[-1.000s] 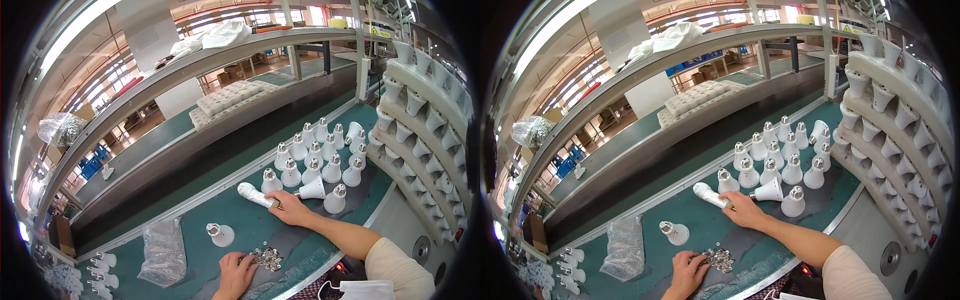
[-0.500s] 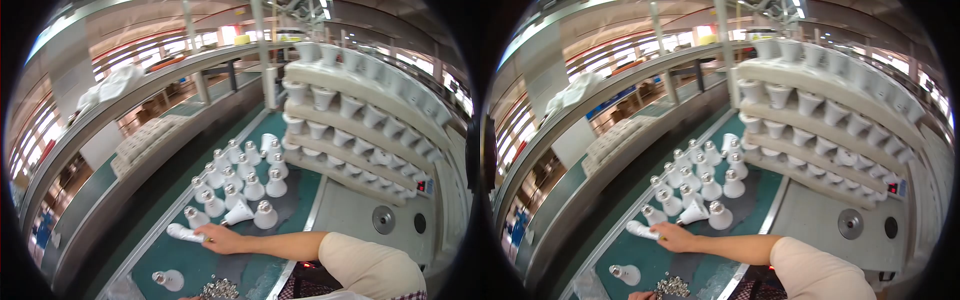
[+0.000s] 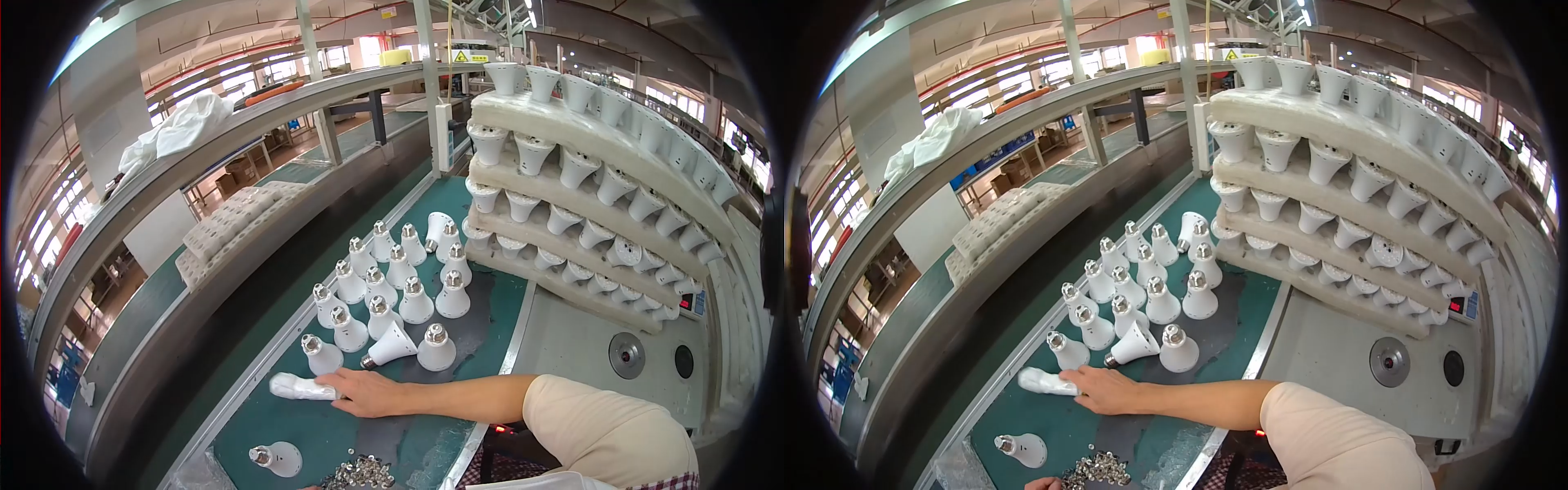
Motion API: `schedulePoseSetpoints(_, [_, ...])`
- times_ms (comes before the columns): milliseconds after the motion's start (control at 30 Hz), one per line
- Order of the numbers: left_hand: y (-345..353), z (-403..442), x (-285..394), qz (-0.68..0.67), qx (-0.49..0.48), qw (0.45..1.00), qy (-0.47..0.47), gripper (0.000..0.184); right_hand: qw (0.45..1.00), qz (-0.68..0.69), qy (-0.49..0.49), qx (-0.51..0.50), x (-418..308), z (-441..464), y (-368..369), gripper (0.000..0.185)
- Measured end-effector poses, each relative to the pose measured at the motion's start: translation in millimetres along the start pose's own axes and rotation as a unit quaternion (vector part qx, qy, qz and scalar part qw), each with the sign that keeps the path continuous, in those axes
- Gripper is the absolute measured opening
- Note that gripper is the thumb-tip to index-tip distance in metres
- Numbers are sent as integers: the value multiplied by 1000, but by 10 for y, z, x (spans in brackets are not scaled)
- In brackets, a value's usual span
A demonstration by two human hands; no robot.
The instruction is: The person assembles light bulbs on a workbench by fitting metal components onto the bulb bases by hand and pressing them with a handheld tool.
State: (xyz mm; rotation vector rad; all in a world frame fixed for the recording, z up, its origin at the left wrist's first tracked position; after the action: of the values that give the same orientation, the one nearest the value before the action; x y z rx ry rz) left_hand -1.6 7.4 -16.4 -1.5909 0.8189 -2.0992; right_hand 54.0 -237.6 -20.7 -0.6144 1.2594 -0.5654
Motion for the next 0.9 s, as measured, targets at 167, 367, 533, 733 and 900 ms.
schedulePoseSetpoints(167, [-14,-4,272,22,7,991,129,11,998,-27,-51,36,-186,-44,-127,41])
schedulePoseSetpoints(367, [-18,3,127,-24,18,999,42,10,994,-73,-63,44,-239,-70,-137,40])
schedulePoseSetpoints(533, [-12,8,107,-36,8,998,59,9,994,-74,-74,38,-249,-85,-79,39])
schedulePoseSetpoints(733, [2,6,168,-21,3,996,86,10,994,-102,-43,-1,-181,-59,26,41])
schedulePoseSetpoints(900, [11,10,119,-52,17,996,67,10,996,-80,-37,9,-156,-63,12,40])
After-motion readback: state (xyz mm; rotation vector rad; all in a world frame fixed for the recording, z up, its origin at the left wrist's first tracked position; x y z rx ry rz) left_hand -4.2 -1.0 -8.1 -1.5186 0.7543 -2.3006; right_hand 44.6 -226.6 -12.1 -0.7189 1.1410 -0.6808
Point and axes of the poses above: each hand's wrist, its own z-axis towards the middle knuckle, its own y-axis out of the palm, x = y × z, the point moved 10 cm from there along z, towards the middle knuckle, and after that the axes turned 3 degrees about -x, right-handed, at the moved point
